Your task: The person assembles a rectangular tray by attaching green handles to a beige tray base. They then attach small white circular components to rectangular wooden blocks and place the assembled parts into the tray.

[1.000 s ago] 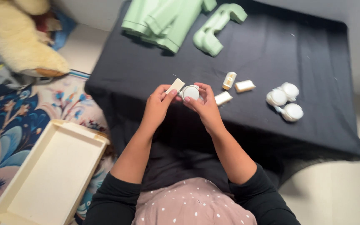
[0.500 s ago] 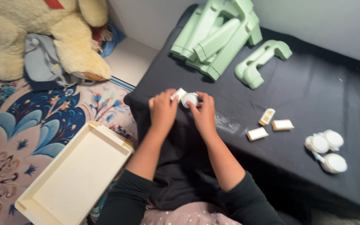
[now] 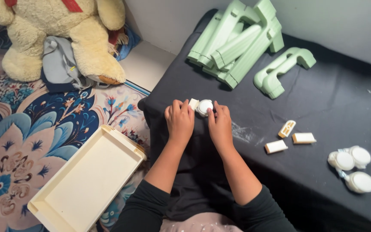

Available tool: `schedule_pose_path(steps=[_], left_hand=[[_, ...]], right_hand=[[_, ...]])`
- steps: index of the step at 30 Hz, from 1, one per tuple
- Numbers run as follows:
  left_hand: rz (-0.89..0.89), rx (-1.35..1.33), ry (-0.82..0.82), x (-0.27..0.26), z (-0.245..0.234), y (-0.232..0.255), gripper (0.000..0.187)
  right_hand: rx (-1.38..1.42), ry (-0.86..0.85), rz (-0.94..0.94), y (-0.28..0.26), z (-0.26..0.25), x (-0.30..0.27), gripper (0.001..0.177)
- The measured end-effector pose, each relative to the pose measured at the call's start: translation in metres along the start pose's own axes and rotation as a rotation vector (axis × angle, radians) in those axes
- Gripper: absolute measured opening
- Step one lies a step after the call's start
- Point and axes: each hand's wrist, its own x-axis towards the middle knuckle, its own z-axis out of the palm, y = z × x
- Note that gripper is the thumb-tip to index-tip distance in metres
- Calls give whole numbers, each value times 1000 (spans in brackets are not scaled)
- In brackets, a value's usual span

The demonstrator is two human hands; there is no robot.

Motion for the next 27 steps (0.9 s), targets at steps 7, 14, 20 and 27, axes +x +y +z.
schedule_pose_path(steps=[7, 14, 20, 27], left_hand=[[18, -8, 14, -2, 4, -5, 32], [35, -90, 30, -5, -2, 2, 37], [306, -229, 29, -45, -2, 102, 32], [733, -517, -185, -82, 27, 237, 27]], right_hand=[[218, 0, -50, 0, -10, -1, 39], [265, -45, -258, 1, -83, -43, 31], [44, 165, -299, 27, -185, -88, 24], [-273, 355, -200, 91, -284, -123, 22]])
